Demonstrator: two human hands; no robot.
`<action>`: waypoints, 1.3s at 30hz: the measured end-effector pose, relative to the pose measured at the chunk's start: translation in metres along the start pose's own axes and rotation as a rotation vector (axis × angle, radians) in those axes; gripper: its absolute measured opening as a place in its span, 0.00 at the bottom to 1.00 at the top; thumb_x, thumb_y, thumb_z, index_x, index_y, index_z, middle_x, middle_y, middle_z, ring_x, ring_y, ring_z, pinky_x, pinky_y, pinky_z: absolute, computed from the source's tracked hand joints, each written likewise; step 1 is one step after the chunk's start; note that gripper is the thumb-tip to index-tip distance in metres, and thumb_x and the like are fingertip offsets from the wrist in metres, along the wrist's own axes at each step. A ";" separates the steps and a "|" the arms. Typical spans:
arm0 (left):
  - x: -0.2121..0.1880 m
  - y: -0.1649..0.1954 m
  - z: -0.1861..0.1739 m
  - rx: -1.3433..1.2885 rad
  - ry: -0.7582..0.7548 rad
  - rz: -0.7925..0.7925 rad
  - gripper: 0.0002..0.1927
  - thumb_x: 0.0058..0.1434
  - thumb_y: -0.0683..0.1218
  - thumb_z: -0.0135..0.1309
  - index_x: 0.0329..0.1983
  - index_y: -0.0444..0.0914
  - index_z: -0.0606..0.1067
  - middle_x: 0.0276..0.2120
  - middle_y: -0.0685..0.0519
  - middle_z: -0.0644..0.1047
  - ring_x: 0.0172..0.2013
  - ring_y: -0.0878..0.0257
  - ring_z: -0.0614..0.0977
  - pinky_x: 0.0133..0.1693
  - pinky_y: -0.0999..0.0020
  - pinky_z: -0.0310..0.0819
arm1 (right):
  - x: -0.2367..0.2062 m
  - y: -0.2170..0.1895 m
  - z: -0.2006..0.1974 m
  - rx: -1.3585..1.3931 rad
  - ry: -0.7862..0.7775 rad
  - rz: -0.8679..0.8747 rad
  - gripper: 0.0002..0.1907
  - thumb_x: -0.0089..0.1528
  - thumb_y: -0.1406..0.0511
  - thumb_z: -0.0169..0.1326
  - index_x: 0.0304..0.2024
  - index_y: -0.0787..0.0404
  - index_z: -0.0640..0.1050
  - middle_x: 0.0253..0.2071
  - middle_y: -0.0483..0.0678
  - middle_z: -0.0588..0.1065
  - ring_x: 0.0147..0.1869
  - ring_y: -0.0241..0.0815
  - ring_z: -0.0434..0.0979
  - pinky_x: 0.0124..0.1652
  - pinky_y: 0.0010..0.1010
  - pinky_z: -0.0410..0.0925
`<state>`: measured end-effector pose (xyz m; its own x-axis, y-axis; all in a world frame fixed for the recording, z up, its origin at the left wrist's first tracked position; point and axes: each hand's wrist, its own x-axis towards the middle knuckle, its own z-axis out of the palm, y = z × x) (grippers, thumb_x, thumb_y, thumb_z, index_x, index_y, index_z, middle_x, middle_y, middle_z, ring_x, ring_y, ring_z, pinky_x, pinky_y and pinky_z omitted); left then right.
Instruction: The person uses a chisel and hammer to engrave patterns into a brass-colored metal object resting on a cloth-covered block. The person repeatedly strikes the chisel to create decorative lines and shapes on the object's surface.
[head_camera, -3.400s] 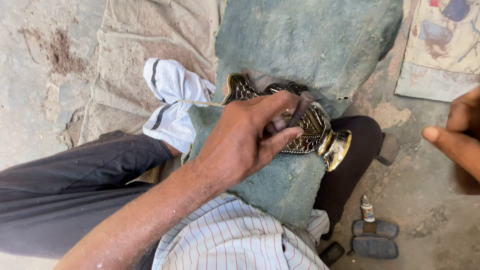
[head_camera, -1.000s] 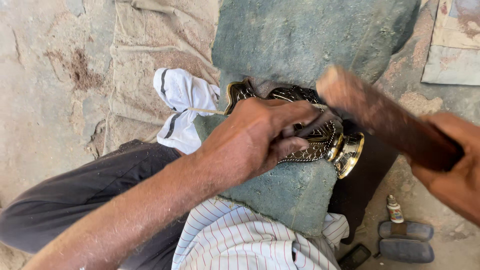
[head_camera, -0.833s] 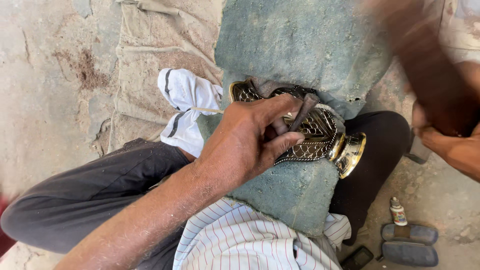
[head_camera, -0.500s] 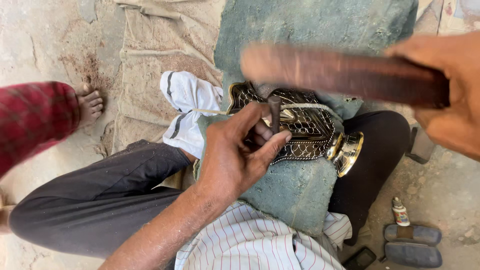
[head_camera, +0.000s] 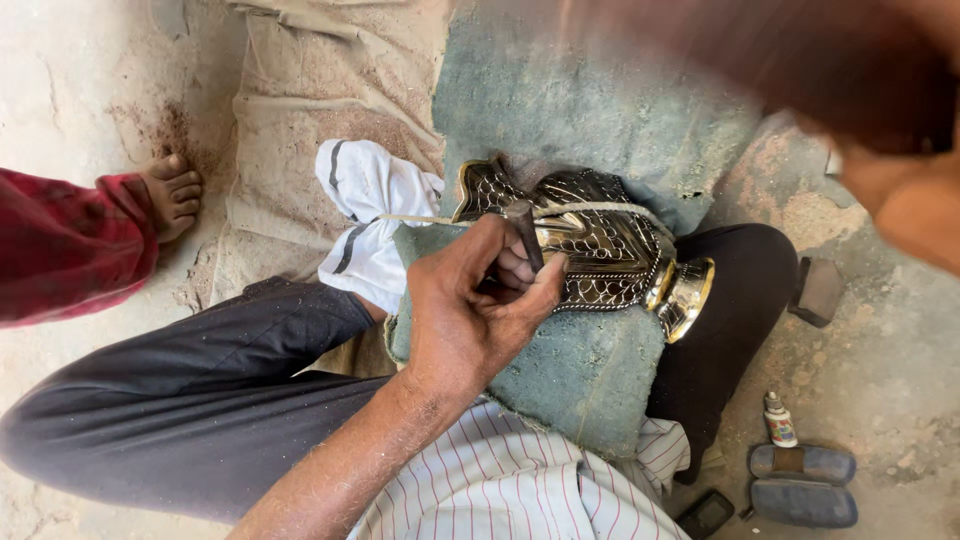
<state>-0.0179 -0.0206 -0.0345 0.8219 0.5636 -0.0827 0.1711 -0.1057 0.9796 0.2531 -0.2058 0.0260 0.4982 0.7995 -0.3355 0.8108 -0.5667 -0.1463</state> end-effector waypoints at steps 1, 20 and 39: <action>-0.001 0.000 0.000 0.021 0.008 0.050 0.15 0.64 0.41 0.66 0.31 0.35 0.69 0.25 0.59 0.71 0.27 0.78 0.68 0.25 0.82 0.65 | -0.004 0.010 -0.004 -0.119 -0.052 -0.016 0.27 0.53 0.77 0.55 0.54 0.55 0.78 0.34 0.47 0.79 0.39 0.39 0.79 0.41 0.30 0.73; 0.007 -0.013 -0.041 -0.294 -0.190 -0.011 0.12 0.65 0.40 0.63 0.50 0.33 0.77 0.38 0.53 0.82 0.37 0.73 0.82 0.39 0.79 0.82 | -0.128 -0.065 0.225 1.408 0.359 0.805 0.13 0.56 0.76 0.62 0.42 0.66 0.77 0.31 0.50 0.78 0.30 0.39 0.77 0.31 0.30 0.72; 0.024 0.010 -0.030 -0.015 -0.289 0.084 0.20 0.60 0.43 0.66 0.56 0.38 0.78 0.37 0.56 0.82 0.34 0.76 0.80 0.27 0.80 0.74 | -0.119 -0.051 0.252 1.506 0.489 0.706 0.11 0.60 0.75 0.58 0.46 0.68 0.78 0.32 0.49 0.78 0.27 0.37 0.77 0.27 0.27 0.71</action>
<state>-0.0125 0.0162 -0.0208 0.9538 0.2966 -0.0478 0.0897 -0.1291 0.9876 0.0756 -0.3220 -0.1608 0.8721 0.1558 -0.4638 -0.4192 -0.2508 -0.8725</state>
